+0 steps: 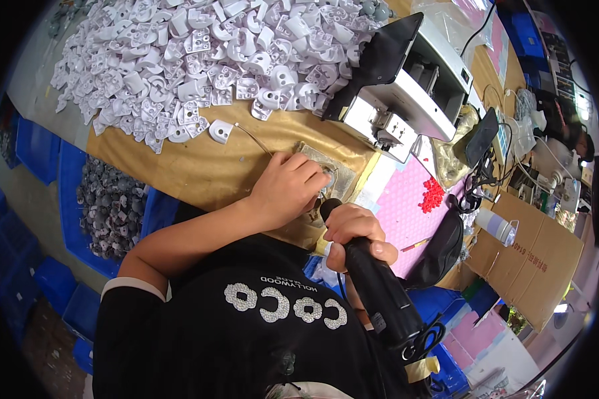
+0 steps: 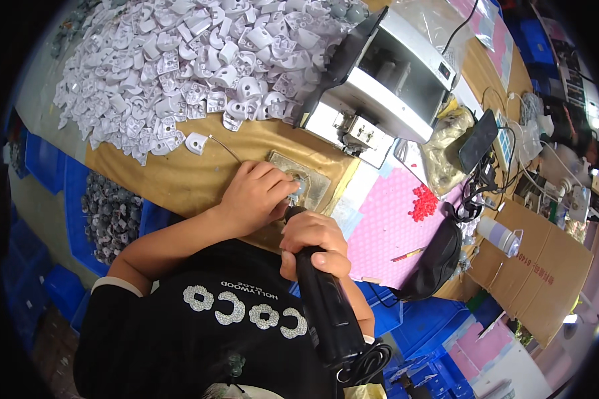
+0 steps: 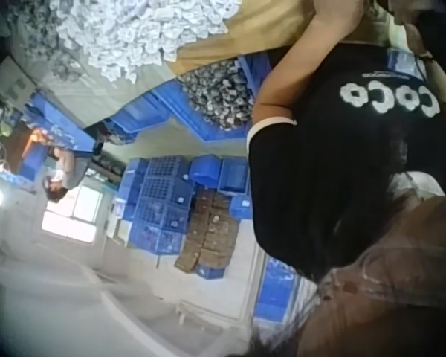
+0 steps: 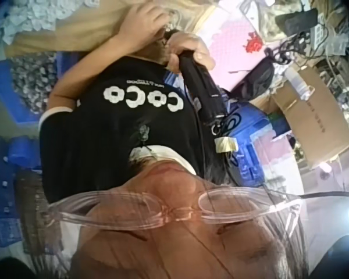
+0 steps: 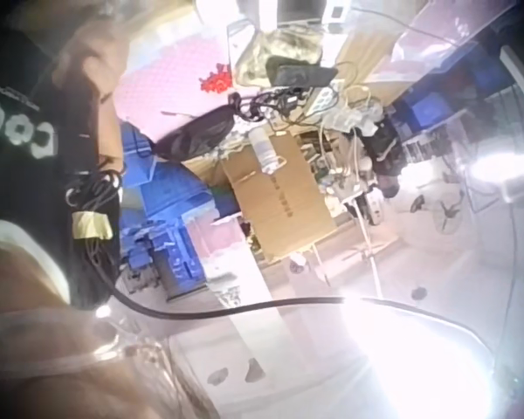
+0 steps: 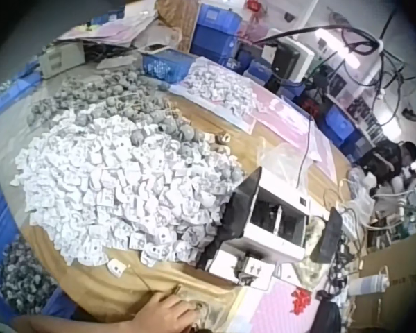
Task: Assembling small plastic components on a factory workbench using a handheld power tool.
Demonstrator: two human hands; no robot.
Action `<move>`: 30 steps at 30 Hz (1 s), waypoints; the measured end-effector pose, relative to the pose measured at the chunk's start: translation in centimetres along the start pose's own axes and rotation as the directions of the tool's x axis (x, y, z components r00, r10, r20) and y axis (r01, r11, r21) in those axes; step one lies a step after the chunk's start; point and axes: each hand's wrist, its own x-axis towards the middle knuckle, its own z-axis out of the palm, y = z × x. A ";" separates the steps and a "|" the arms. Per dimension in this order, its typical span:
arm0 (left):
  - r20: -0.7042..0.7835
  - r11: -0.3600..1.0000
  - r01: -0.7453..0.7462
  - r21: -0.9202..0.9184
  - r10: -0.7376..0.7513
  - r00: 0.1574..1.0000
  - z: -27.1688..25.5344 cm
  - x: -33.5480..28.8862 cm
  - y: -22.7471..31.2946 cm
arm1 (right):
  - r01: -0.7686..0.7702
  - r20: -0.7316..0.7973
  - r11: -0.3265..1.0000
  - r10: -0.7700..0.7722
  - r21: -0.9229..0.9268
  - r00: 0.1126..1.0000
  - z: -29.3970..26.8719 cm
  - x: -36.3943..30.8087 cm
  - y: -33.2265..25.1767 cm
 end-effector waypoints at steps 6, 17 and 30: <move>0.004 0.999 0.034 -0.015 -0.034 0.999 0.2 -0.1 0.0 | -0.062 -0.111 0.997 0.066 0.038 0.992 -0.5 -1.5 1.1; -0.071 1.000 -0.026 0.007 0.027 0.997 -0.2 -0.4 1.0 | -0.626 -0.675 0.767 0.536 0.139 0.507 -11.0 0.9 1.3; -0.078 0.992 -0.108 0.071 0.113 0.990 0.0 -1.6 1.6 | -0.630 -0.401 0.728 0.510 -0.269 0.761 -1.3 -4.4 1.9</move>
